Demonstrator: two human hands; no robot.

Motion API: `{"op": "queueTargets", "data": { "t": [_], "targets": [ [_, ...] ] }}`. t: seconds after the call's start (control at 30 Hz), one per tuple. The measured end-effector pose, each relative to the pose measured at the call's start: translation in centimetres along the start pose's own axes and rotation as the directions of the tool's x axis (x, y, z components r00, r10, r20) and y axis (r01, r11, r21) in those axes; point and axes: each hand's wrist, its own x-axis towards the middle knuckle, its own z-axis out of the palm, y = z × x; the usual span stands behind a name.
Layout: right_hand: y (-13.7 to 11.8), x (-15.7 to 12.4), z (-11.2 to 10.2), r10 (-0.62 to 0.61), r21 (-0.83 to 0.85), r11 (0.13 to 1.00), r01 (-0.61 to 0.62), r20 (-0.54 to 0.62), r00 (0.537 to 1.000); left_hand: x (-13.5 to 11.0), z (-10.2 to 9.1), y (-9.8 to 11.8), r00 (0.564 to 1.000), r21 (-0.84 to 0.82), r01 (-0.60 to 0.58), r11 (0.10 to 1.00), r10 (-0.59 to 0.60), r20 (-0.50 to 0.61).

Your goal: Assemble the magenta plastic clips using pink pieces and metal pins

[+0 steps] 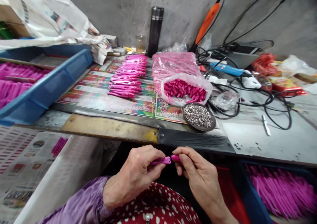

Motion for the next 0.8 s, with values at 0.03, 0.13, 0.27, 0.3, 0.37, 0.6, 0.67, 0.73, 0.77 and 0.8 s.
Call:
{"op": "queueTargets", "data": {
  "t": [0.03, 0.13, 0.27, 0.3, 0.37, 0.6, 0.67, 0.73, 0.77, 0.8],
  "targets": [
    [0.0, -0.1, 0.1, -0.016, -0.016, 1.000, 0.016, -0.003, 1.000, -0.1, 0.1, 0.0, 1.000, 0.004, 0.002, 1.000, -0.002, 0.003],
    [-0.1, -0.3, 0.4, -0.045, -0.058, 0.997, 0.045, -0.008, 0.999, -0.3, 0.3, -0.2, 1.000, 0.019, 0.003, 1.000, -0.003, 0.013],
    [-0.2, -0.3, 0.3, -0.049, -0.088, 0.995, 0.048, -0.006, 0.999, -0.5, 0.4, -0.4, 0.999, 0.038, -0.012, 0.999, 0.011, 0.034],
    [-0.2, -0.2, 0.3, -0.050, -0.094, 0.994, 0.050, -0.001, 0.999, -0.5, 0.5, -0.4, 0.999, 0.042, -0.016, 0.999, 0.014, 0.037],
    [-0.3, -0.1, 0.4, -0.056, -0.098, 0.994, 0.058, 0.020, 0.998, -0.5, 0.5, -0.5, 0.999, 0.049, -0.027, 0.998, 0.025, 0.042],
    [0.0, 0.0, 1.1, -0.025, -0.032, 0.999, 0.029, 0.112, 0.993, -1.0, 0.8, -0.8, 0.996, 0.063, -0.052, 0.997, 0.048, 0.076],
    [0.1, -0.1, 0.9, 0.039, 0.014, 0.999, -0.041, 0.128, 0.991, -1.2, 0.8, -0.9, 0.996, 0.055, -0.039, 0.998, 0.035, 0.076],
    [0.4, -0.2, 0.4, 0.079, 0.030, 0.996, -0.085, 0.154, 0.985, -1.4, 0.7, -1.0, 0.997, 0.054, -0.030, 0.998, 0.026, 0.071],
    [0.5, -0.3, 0.1, 0.084, 0.024, 0.996, -0.090, 0.167, 0.982, -1.5, 0.7, -1.0, 0.997, 0.054, -0.026, 0.998, 0.022, 0.072],
    [0.6, -0.4, -0.2, 0.083, 0.009, 0.996, -0.086, 0.178, 0.980, -1.6, 0.7, -1.0, 0.997, 0.053, -0.021, 0.998, 0.017, 0.076]
  ]
}}
